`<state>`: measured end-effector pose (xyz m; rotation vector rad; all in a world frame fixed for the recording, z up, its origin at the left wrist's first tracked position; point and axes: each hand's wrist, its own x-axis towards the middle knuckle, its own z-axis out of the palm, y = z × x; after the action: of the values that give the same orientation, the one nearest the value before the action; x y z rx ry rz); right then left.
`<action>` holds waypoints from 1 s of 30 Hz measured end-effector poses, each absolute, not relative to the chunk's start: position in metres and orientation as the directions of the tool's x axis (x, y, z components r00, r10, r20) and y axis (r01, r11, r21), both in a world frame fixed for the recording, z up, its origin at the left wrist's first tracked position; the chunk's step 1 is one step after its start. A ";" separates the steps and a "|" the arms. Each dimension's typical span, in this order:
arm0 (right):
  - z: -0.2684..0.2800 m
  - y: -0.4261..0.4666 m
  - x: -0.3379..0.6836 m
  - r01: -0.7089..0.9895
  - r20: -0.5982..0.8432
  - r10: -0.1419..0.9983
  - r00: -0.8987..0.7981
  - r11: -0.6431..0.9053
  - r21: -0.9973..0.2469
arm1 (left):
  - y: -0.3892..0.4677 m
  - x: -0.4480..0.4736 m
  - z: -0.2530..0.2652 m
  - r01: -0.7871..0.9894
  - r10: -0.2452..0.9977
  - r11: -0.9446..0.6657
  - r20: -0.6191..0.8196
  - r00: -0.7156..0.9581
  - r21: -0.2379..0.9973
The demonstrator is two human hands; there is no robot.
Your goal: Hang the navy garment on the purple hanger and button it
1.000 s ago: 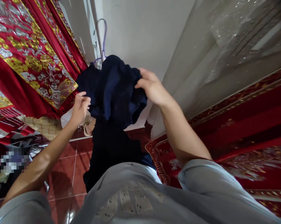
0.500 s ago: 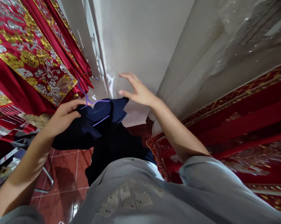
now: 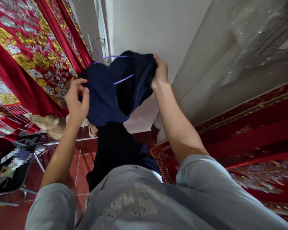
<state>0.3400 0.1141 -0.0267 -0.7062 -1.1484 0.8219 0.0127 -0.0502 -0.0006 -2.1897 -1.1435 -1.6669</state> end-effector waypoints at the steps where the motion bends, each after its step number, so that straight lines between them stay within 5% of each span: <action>1: -0.021 0.125 0.338 -0.242 0.461 0.856 0.234 0.511 -0.825 | -0.053 0.021 -0.007 0.662 0.509 -0.689 0.848 0.151 0.295; 5: -0.018 0.127 0.324 -0.361 0.430 0.853 0.297 0.517 -0.776 | -0.053 0.046 -0.035 0.768 0.718 -0.599 0.577 0.390 0.226; 12: -0.057 0.061 0.319 -0.428 0.405 0.836 0.371 0.541 -0.724 | -0.032 0.066 -0.079 0.905 0.861 -0.398 0.401 0.313 0.149; 16: -0.055 0.058 0.334 -0.350 0.385 0.835 0.393 0.523 -0.777 | -0.028 0.064 -0.098 0.814 0.856 -0.435 0.458 0.241 0.384; 19: -0.050 0.047 0.341 -0.227 0.315 0.777 0.545 0.498 -0.837 | -0.036 0.061 -0.110 0.537 0.832 -0.526 0.530 0.165 0.659; 23: -0.067 -0.024 0.320 -0.113 0.398 0.673 0.623 0.581 -0.806 | -0.060 0.069 -0.131 0.257 0.838 -0.527 0.545 -0.001 0.810; 25: -0.080 -0.066 0.302 -0.111 0.454 0.728 0.513 0.581 -0.807 | -0.072 0.075 -0.139 0.207 0.830 -0.522 0.549 -0.103 0.828; 27: -0.090 -0.093 0.288 -0.139 0.398 0.908 0.130 0.414 -0.900 | -0.080 0.077 -0.142 0.172 0.829 -0.517 0.541 -0.141 0.838; 30: -0.098 -0.102 0.276 0.017 0.206 0.878 -0.433 0.237 -0.971 | -0.089 0.078 -0.136 0.108 0.843 -0.514 0.525 -0.121 0.851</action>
<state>0.2762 -0.1024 -0.0979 -0.8413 -1.6799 1.3047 0.0781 -0.0894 -0.1359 -2.3229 -1.5534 -2.4703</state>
